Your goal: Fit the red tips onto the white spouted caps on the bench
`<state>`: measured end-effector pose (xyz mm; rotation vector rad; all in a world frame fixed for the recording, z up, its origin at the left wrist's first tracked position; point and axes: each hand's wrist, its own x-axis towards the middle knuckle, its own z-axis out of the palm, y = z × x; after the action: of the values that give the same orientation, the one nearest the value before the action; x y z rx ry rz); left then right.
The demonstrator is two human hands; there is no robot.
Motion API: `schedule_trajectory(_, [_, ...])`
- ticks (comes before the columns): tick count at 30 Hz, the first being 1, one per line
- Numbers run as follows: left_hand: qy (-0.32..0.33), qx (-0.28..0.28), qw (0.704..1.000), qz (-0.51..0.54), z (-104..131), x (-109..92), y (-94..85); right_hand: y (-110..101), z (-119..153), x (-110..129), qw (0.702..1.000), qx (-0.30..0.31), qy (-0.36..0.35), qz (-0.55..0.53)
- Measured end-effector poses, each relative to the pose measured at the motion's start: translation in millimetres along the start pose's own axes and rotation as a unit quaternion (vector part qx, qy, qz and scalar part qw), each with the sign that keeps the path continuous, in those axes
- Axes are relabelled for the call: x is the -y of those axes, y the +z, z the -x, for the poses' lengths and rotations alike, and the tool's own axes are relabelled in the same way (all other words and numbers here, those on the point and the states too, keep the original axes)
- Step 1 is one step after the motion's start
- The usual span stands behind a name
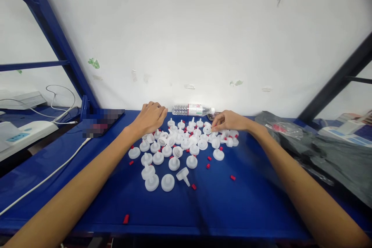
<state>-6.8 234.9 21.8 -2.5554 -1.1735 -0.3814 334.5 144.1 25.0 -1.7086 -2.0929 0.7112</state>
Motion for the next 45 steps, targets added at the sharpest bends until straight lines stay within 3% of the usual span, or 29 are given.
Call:
schedule_trajectory(9, [-0.012,-0.004,1.0,-0.023,0.3,7.2,-6.6,-7.2,4.9,3.7,0.998,0.005,-0.021,-0.065])
schedule_trajectory(18, [-0.009,0.001,0.999,-0.043,1.7,3.2,-7.9,-5.7,4.7,-1.4,0.998,0.062,0.006,0.006])
schedule_trajectory(27, [-0.004,0.002,0.999,-0.049,1.2,3.0,-6.5,-8.2,4.6,-3.0,0.998,0.054,-0.014,0.02])
schedule_trajectory(39, [0.002,0.015,0.999,-0.051,1.0,2.8,-5.7,-12.2,10.3,1.7,1.0,-0.014,-0.008,0.003])
schedule_trajectory(45, [0.003,0.015,0.998,-0.056,0.4,2.5,-6.4,-30.1,21.1,7.2,0.987,-0.122,0.047,0.097])
